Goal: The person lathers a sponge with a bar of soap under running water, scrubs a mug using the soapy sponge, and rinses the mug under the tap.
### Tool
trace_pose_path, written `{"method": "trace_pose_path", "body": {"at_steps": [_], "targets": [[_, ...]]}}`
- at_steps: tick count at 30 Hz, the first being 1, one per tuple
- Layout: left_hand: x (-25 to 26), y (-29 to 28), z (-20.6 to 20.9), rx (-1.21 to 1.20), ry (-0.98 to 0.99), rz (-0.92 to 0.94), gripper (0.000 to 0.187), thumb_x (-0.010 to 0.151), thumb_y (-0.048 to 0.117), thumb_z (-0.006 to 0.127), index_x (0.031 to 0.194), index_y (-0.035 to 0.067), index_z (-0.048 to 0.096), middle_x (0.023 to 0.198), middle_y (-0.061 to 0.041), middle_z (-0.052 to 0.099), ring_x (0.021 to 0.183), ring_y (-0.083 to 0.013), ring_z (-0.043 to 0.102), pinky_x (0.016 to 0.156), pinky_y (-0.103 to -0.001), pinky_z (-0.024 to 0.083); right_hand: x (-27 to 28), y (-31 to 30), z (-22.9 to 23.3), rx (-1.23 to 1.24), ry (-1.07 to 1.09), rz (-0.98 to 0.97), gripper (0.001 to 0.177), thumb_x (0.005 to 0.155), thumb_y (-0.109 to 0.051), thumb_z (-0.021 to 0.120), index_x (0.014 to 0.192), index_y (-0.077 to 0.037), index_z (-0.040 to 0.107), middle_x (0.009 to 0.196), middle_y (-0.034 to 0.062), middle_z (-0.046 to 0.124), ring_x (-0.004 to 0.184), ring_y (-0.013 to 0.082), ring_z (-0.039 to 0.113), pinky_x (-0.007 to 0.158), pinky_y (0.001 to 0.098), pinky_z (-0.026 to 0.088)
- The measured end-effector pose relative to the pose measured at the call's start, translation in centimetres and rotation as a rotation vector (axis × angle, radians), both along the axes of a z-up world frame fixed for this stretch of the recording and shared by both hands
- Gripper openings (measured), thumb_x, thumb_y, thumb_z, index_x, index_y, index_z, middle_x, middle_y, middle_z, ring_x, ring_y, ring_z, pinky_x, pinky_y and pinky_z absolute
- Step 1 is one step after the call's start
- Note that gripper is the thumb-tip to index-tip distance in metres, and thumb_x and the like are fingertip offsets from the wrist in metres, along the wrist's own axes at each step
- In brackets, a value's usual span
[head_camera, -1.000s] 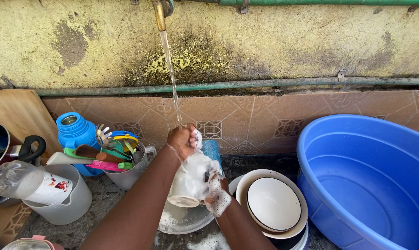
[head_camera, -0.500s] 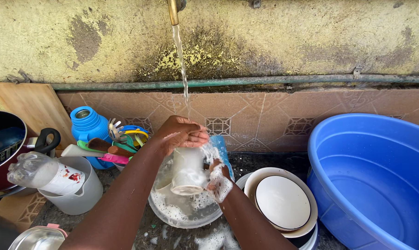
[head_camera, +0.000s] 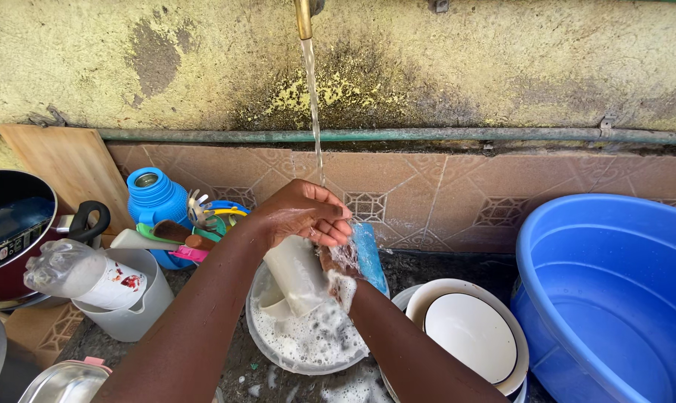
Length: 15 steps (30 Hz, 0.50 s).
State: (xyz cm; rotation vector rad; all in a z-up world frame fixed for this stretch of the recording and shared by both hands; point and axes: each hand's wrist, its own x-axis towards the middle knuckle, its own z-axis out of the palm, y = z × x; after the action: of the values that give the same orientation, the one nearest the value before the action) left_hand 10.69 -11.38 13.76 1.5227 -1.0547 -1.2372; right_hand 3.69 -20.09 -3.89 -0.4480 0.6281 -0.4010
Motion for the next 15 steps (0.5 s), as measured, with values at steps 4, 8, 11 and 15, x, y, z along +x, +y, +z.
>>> {"method": "trace_pose_path", "body": {"at_steps": [4,8,11,15], "targets": [[-0.3,-1.0,-0.5,-0.061,-0.129,0.206,0.021,0.091,0.011,0.068,0.099,-0.007,0.073,0.087,-0.022,0.078,0.075,-0.0274,0.080,0.069,-0.038,0.068,-0.9,-0.1,0.9,0.003,0.003,0.036,0.055,0.103,-0.053,0.032,0.119,-0.011,0.063,0.114,0.0112,0.072,0.096,0.0253,0.073,0.075,0.0551,0.060],[-0.2,-0.6,-0.9,0.086,-0.025,-0.143,0.026,0.089,0.015,0.073,0.101,-0.007,0.075,0.089,-0.021,0.079,0.076,-0.0263,0.079,0.072,-0.037,0.068,-1.8,-0.2,2.0,0.003,-0.003,0.060,0.056,0.102,-0.054,0.032,0.119,-0.011,0.063,0.114,0.0113,0.072,0.096,0.0253,0.074,0.075,0.0560,0.060],[-0.7,-0.9,-0.8,-0.006,-0.131,0.177,0.026,0.087,0.014,0.073,0.102,-0.008,0.073,0.089,-0.023,0.078,0.076,-0.0281,0.079,0.071,-0.039,0.068,-2.9,0.2,2.6,-0.005,-0.009,0.081,0.056,0.102,-0.055,0.031,0.118,-0.011,0.063,0.114,0.0114,0.072,0.096,0.0253,0.074,0.074,0.0566,0.060],[-1.3,0.2,-0.3,0.031,0.047,0.040,0.027,0.088,0.017,0.075,0.103,-0.005,0.072,0.091,-0.021,0.079,0.079,-0.0254,0.080,0.074,-0.036,0.067,-4.1,-0.2,2.6,0.008,-0.019,0.094,0.058,0.102,-0.056,0.031,0.118,-0.011,0.063,0.114,0.0114,0.072,0.096,0.0253,0.074,0.074,0.0575,0.059]]}}
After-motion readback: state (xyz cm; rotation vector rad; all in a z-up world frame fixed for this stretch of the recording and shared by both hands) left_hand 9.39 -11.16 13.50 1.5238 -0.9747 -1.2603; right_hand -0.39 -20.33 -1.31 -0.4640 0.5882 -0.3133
